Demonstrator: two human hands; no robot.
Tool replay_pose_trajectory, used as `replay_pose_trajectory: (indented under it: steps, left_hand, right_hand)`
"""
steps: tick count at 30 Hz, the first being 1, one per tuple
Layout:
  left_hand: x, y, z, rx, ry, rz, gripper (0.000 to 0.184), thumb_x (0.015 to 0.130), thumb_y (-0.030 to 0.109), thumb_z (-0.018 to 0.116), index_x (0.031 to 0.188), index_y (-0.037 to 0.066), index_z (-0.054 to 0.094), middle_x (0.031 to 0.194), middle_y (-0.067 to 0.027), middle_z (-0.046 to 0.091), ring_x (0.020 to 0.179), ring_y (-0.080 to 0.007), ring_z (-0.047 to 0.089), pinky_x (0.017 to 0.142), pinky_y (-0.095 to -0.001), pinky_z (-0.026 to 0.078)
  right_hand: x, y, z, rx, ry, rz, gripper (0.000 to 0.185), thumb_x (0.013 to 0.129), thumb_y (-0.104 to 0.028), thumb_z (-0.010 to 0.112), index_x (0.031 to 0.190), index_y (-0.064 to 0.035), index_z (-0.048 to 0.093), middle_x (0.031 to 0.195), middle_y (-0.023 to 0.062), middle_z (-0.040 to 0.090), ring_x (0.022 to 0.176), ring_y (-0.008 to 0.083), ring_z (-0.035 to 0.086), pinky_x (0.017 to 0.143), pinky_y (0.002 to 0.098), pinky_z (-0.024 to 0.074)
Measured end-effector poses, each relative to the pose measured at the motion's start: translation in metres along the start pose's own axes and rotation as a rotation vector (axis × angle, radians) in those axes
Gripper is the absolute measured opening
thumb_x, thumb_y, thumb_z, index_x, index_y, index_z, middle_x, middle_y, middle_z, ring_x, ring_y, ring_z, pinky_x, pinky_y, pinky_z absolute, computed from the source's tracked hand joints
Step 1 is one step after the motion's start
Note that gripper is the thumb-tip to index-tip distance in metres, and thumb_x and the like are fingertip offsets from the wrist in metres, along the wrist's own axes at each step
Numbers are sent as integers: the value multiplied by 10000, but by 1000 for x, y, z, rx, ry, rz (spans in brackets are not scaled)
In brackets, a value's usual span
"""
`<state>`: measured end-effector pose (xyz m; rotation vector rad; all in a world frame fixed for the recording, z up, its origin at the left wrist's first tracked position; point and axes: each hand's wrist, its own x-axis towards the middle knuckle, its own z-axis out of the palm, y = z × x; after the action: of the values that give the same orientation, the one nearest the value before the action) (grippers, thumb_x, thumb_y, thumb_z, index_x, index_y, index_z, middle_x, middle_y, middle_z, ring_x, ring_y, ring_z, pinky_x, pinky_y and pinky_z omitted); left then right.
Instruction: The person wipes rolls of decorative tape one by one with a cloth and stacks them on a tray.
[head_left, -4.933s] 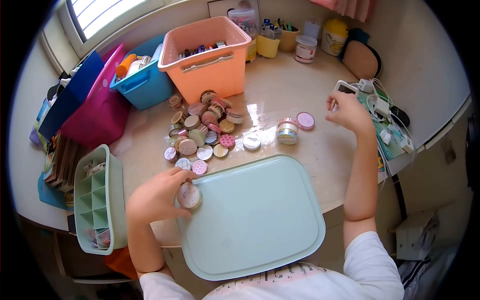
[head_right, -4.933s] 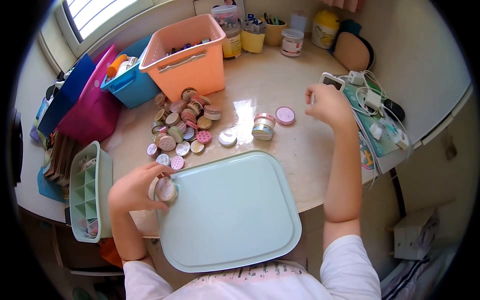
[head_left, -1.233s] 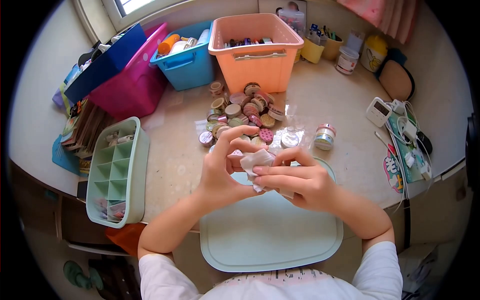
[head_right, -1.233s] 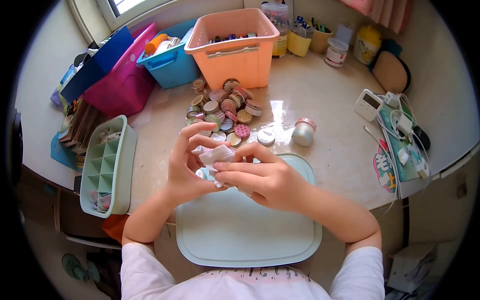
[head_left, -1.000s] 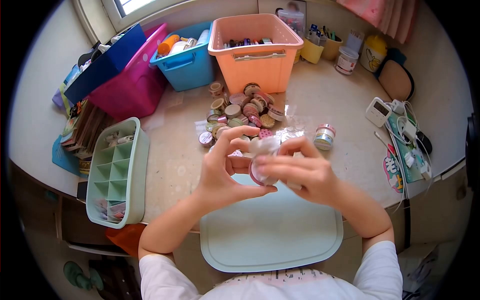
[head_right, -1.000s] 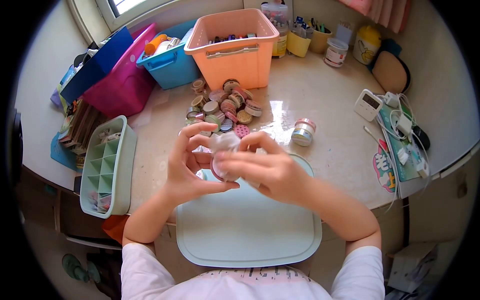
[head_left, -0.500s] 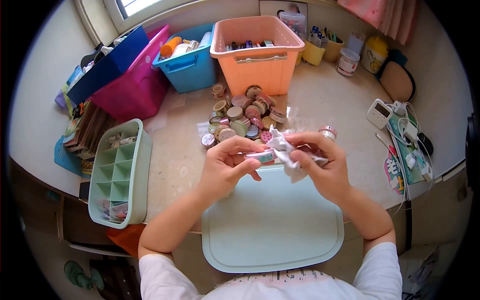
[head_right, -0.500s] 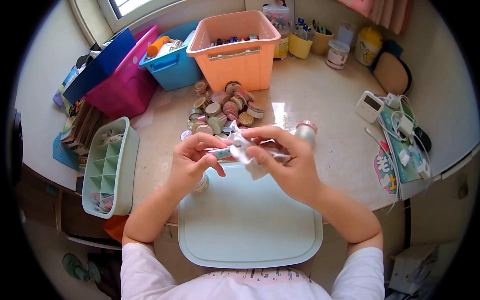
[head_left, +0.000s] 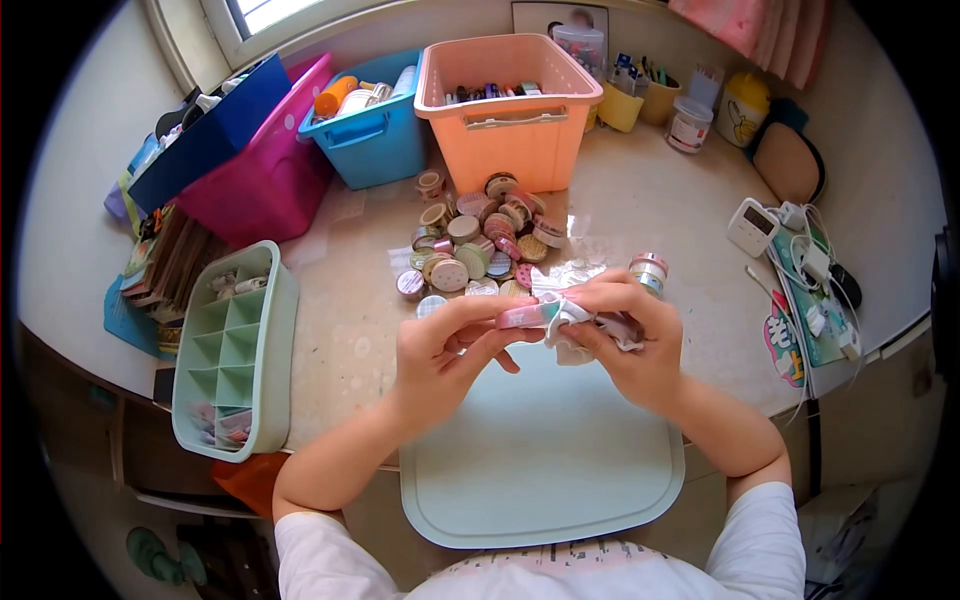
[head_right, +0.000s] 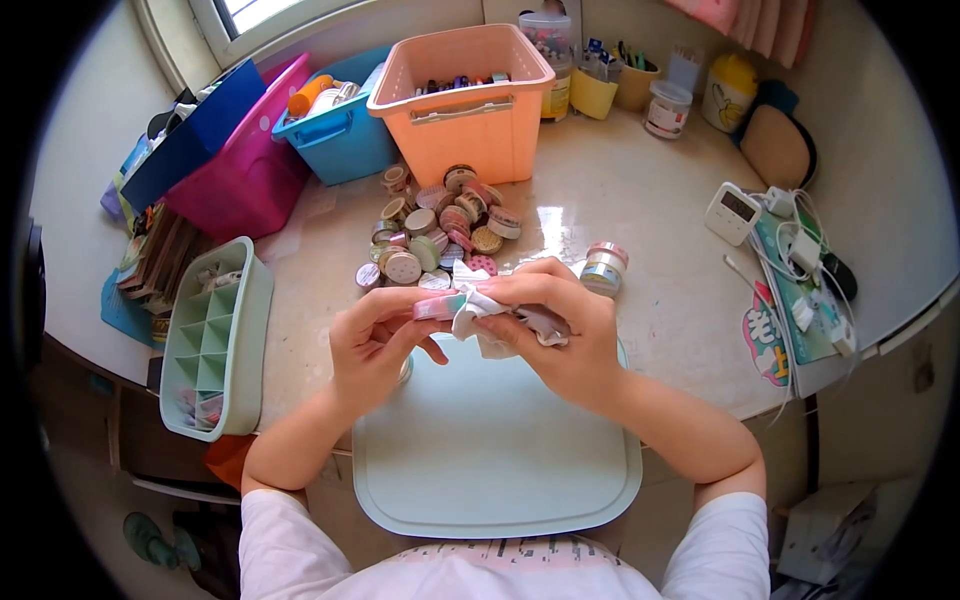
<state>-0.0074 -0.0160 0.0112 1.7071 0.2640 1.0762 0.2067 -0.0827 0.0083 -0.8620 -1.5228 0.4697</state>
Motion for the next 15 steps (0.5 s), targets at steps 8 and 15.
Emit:
replay_pose_trajectory:
  steps: [8, 15]
  left_hand:
    - [6, 7, -8, 605, -100, 354, 304, 888, -34, 708, 1188, -6, 674, 1117, -146, 719, 885, -183, 720, 738, -281, 605]
    - [3, 2, 6, 204, 54, 203, 388, 816, -106, 757, 1167, -65, 595, 1033, -157, 713, 870, -214, 730, 683, -274, 597]
  right_hand:
    - [7, -13, -3, -402, -43, -405, 350, 728, 55, 789, 1053, -60, 732, 1071, 81, 737, 907, 244, 662, 775, 320, 566]
    - [0, -3, -4, 111, 105, -42, 260, 792, 76, 773, 1024, -17, 703, 1011, 133, 718, 926, 224, 659, 776, 309, 552]
